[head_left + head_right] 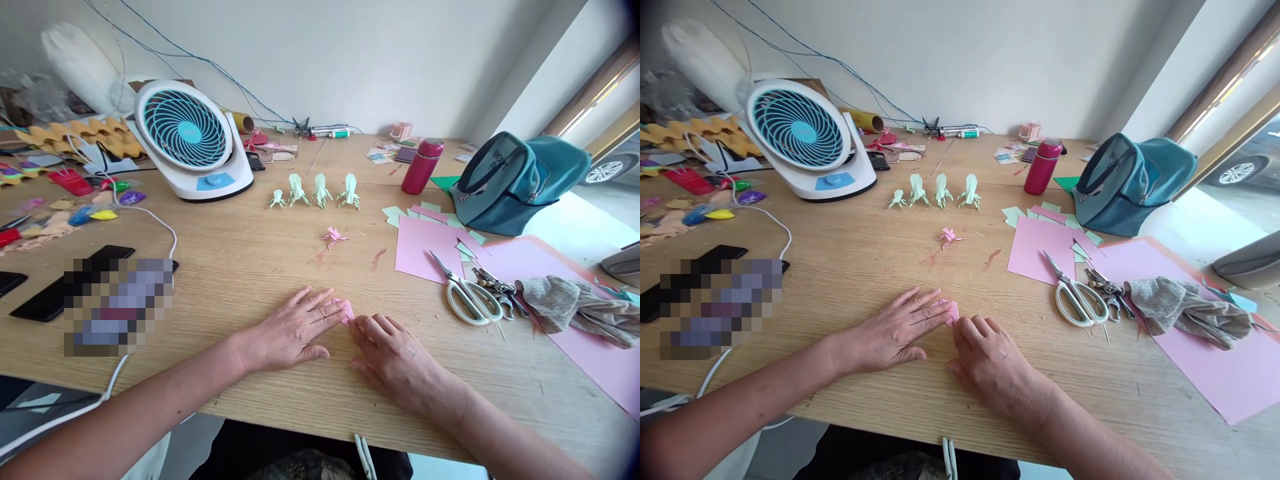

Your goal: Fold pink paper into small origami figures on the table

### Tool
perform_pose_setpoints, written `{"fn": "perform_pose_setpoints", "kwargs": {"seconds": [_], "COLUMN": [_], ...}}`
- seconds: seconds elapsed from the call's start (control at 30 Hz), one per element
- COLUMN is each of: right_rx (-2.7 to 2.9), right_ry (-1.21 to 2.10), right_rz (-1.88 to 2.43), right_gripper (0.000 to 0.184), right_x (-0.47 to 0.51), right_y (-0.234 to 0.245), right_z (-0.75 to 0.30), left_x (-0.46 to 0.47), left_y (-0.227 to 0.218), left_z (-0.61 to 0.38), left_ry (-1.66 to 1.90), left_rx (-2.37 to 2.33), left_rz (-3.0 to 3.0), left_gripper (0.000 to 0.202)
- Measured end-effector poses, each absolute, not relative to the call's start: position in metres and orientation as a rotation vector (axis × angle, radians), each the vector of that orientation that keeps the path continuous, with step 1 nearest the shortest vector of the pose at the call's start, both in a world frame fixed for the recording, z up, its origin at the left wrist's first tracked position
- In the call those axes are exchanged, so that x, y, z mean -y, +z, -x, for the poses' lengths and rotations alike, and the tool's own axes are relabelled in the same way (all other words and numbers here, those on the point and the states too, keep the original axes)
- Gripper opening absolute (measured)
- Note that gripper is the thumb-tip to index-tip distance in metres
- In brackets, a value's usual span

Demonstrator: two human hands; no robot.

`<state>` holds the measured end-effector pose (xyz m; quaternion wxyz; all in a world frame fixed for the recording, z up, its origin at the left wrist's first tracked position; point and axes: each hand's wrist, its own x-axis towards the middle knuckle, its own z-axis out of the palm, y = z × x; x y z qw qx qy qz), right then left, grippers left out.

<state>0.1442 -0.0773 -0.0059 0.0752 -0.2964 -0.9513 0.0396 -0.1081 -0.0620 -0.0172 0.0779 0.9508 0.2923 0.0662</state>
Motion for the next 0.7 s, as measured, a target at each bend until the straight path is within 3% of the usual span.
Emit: {"fn": "perform_pose_setpoints", "kwargs": {"seconds": [0.33,0.7], "right_rx": [2.587,2.474], "right_ry": [0.336,0.323], "right_rz": [0.801,0.979], "right_gripper": [0.027,0.023], "right_x": [0.068,0.054], "right_y": [-0.008,-0.014], "right_z": [-0.154,-0.163], "left_x": [0.064,0.078], "left_y": [-0.019,-0.014], "left_z": [0.105,0.103], "left_ry": [0.327,0.198], "left_rx": [-0.822,-0.74], "left_rz": [-2.867,-2.861], "left_gripper": [0.065,0.075]}}
